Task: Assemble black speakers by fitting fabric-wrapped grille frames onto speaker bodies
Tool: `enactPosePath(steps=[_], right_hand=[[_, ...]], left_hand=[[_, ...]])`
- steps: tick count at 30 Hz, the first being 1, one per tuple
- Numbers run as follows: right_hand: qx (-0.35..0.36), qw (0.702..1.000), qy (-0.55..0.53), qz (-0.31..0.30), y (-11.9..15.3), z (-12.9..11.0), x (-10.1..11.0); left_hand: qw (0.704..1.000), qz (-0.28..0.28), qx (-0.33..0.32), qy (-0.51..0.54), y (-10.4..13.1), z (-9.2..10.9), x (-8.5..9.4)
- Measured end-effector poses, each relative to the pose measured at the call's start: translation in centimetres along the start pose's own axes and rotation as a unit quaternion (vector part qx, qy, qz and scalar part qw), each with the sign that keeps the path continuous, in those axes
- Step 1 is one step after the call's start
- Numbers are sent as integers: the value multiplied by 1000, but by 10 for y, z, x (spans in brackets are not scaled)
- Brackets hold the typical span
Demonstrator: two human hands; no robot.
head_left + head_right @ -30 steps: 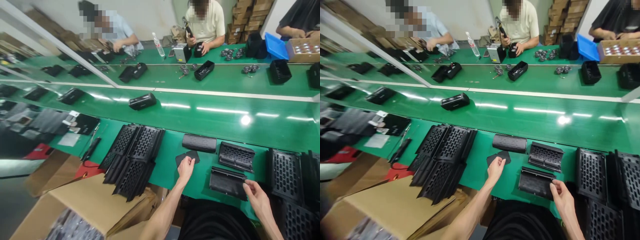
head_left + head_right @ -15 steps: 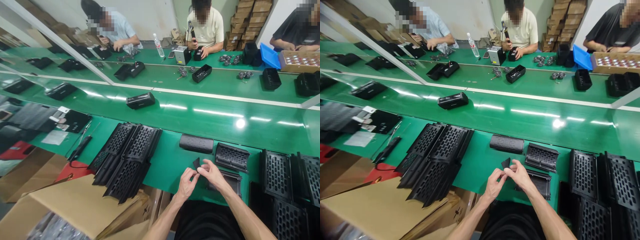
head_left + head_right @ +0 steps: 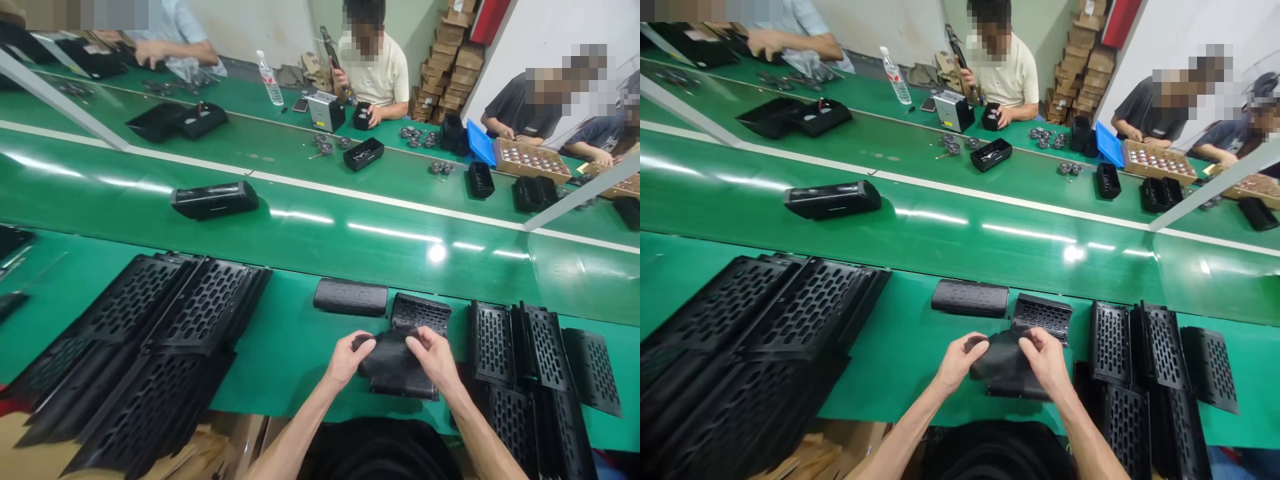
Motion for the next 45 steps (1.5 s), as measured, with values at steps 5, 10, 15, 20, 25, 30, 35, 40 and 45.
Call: enactPosePath(steps=[5,10,15,20,25,30,35,40,45], right_hand=[[-33,983,77,166,-11,35,55],[-67,953,124,268,-29,54,84],[-87,938,108,318,-46,71,93],[-56,934,94,340,-52,71,100],[0,946,65,318,-44,45,115],[23,978,-14,205,-24,17,111],[22,981,-127,142,3,6,89],[9,982,-144,119,24,6,68],[-2,982,-157,102,38,7,55]], left_hand=[[949,13,-104,-297,-58,41,-35],[900,12,-129,-416,-108,54,-65],[872,46,-95,-477,-127,49,-71],[872,56,-94,-477,-133,50,-63],[927,33,-146,-343,-130,75,-47],[994,-47,-51,-84,-103,98,-32],[990,-80,-6,112,-56,87,-27],[977,-58,11,205,-13,69,-23],[973,-62,1,222,15,66,-23]])
Point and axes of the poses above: each hand's wrist, its own y-axis away from the middle knuckle, its own x-axis out of the back of the hand, z = x × y, the point moved 2 cm from there along -y, towards the middle knuckle, and after that the axes turned 14 degrees about -z, right-handed, at the moved point
